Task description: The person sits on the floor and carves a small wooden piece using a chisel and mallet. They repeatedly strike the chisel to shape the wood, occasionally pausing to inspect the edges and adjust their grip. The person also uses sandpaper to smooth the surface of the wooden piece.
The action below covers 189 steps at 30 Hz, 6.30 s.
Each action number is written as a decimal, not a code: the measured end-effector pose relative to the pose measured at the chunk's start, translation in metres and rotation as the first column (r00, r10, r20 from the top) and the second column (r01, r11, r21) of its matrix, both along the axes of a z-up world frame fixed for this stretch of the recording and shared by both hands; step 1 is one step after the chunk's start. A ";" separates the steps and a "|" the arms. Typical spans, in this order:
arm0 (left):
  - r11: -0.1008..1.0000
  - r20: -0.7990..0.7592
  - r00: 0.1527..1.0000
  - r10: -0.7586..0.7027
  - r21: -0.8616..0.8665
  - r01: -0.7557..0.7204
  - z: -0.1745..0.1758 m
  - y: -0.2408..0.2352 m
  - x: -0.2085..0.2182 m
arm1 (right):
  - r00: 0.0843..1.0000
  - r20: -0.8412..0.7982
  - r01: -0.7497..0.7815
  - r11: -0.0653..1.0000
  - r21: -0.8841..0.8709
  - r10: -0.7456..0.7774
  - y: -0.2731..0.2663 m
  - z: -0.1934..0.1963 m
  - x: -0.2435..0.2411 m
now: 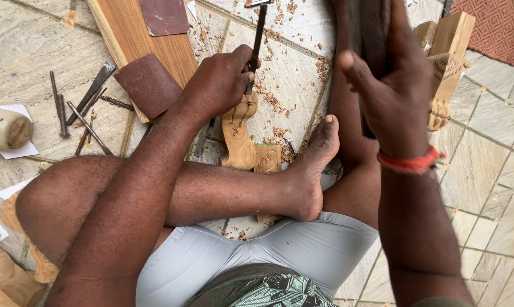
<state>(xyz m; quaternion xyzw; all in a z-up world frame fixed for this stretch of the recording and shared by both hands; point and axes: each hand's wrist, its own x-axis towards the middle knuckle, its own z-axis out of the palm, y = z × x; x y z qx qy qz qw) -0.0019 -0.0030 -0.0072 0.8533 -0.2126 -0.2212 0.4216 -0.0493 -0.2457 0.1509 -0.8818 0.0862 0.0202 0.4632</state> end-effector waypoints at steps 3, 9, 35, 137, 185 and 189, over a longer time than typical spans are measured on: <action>0.997 0.021 1.000 -0.004 -0.072 0.005 0.001 0.000 -0.003 | 0.840 0.073 -0.316 0.594 -0.740 0.538 -0.007 -0.004 0.015; 0.999 0.048 0.999 0.000 -0.035 0.002 -0.003 -0.001 -0.003 | 0.900 0.118 -0.330 0.832 -0.446 0.420 -0.025 -0.018 0.021; 0.999 0.110 0.993 0.041 -0.023 -0.038 -0.002 -0.001 -0.009 | 0.888 0.030 -0.380 0.770 -0.513 0.458 -0.010 -0.003 0.014; 0.993 0.226 0.967 -0.120 0.033 0.116 0.002 -0.023 -0.054 | 0.957 0.252 0.124 0.989 0.085 -0.142 -0.022 -0.045 -0.143; 0.966 -0.249 0.959 0.136 -0.181 -0.184 -0.012 -0.017 -0.036 | 0.851 -0.450 0.506 0.649 0.568 -0.269 0.017 -0.064 -0.187; 0.993 -0.055 0.997 0.056 -0.103 -0.062 0.003 -0.029 -0.036 | 0.858 -0.451 0.489 0.658 0.573 -0.245 0.016 -0.071 -0.186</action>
